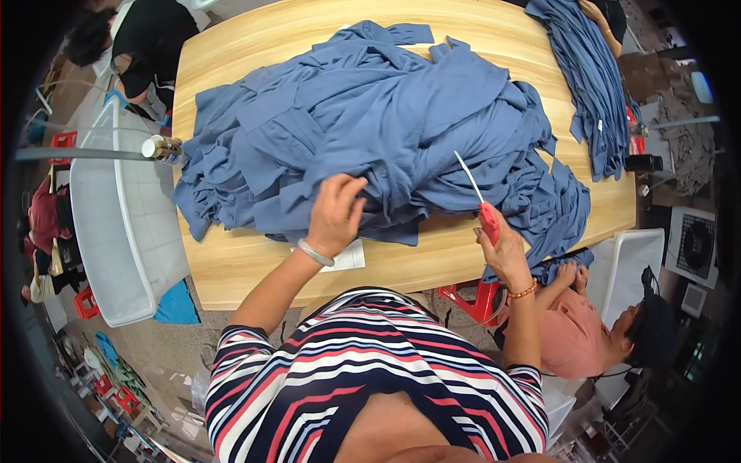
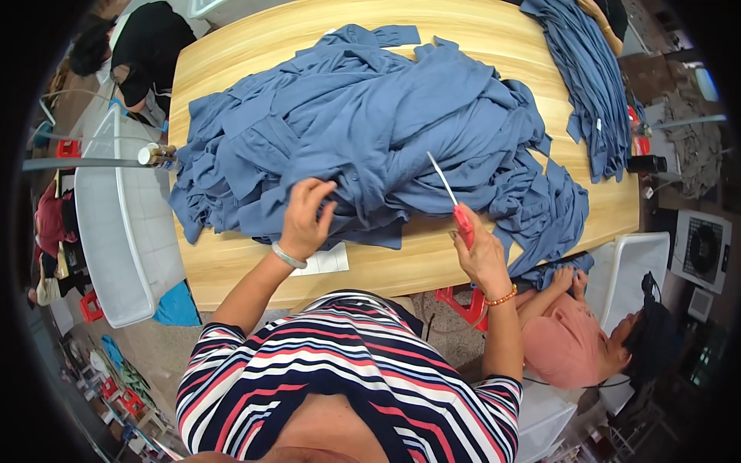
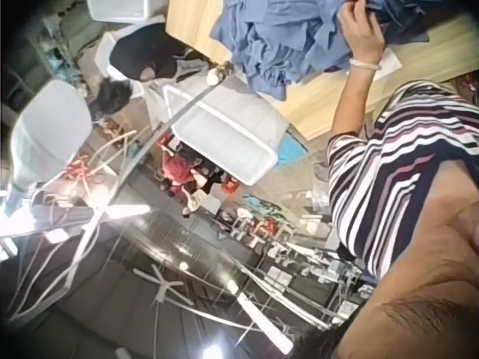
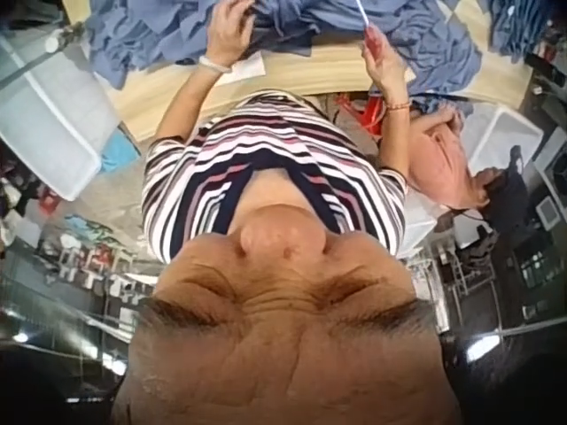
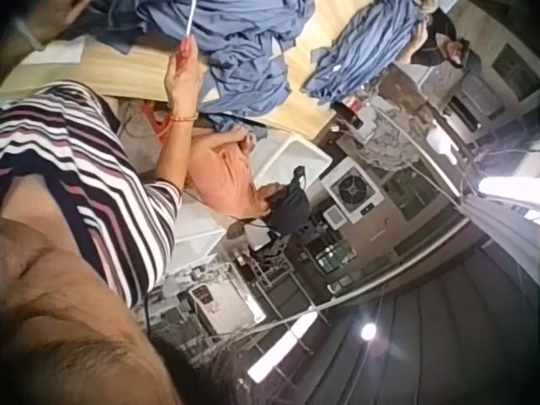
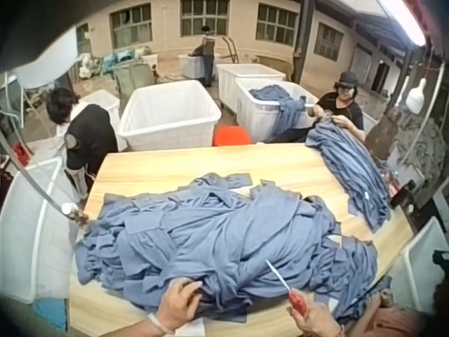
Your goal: Trimming excess threads from blue fabric garment pieces using scissors at a factory workbench.
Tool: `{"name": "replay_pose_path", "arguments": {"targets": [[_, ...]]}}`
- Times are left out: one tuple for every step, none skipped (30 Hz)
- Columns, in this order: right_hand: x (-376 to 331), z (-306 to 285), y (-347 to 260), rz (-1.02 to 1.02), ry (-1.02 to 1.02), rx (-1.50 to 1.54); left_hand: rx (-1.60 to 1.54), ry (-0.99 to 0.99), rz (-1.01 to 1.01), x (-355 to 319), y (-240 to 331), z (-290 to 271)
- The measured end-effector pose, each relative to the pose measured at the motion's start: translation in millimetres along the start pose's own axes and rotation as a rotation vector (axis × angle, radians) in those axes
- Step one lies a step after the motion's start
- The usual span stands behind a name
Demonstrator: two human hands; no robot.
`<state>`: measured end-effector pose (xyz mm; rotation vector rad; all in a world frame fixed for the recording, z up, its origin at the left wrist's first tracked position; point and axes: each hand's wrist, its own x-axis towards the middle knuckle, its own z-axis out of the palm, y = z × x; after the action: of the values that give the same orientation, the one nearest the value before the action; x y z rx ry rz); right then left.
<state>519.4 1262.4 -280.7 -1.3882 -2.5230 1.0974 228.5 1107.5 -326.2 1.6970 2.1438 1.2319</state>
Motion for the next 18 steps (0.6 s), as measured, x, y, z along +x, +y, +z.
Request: {"name": "replay_pose_path", "arguments": {"targets": [[-2,3,-1,0.012,0.005,-0.001,0.059,0.040,0.015,4,-3,-2],[-5,5,-2,-0.008,-0.003,-0.038,0.085,0.078,0.018,8,-8,-3],[-7,7,-3,-0.029,-0.013,-0.074,0.112,0.116,0.020,12,-10,-3],[-9,8,-5,-0.010,-0.037,-0.062,0.066,0.133,-0.093,15,-7,-3],[-12,9,-7,-0.001,-0.033,-0.059,0.062,0.125,-0.088,16,-7,-3],[-15,10,-8,-0.040,-0.016,-0.051,0.048,0.103,-0.086,16,-7,-3],[-17,11,-9,-0.081,0.000,-0.042,0.036,0.082,-0.086,16,-6,-4],[-19,12,-11,-0.095,-0.007,-0.026,-0.189,-0.049,-0.328,17,10,-8],[-20,10,-15,-0.092,-0.007,-0.023,-0.327,-0.112,-0.353,9,3,3],[-22,8,-23,-0.097,-0.035,-0.033,-0.560,-0.119,-0.555,2,5,13],[-21,7,-29,-0.105,-0.060,-0.042,-0.793,-0.122,-0.753,0,10,25],[-23,7,-32,-0.149,-0.050,-0.056,-0.857,0.007,-0.773,0,12,38],[-23,6,-37,-0.144,-0.046,-0.058,-0.861,0.002,-0.771,2,10,49],[-24,2,-45,-0.143,-0.101,-0.093,-0.964,0.077,-0.792,3,8,57],[-24,-1,-52,-0.142,-0.157,-0.129,-1.068,0.155,-0.811,5,2,65],[-23,-3,-58,-0.162,-0.162,-0.165,-1.064,0.055,-0.889,16,-8,64],[-22,-6,-62,-0.163,-0.163,-0.169,-1.067,0.058,-0.889,20,-8,69],[-22,-8,-66,-0.184,-0.179,-0.194,-1.133,0.135,-0.822,23,-5,74]]}}
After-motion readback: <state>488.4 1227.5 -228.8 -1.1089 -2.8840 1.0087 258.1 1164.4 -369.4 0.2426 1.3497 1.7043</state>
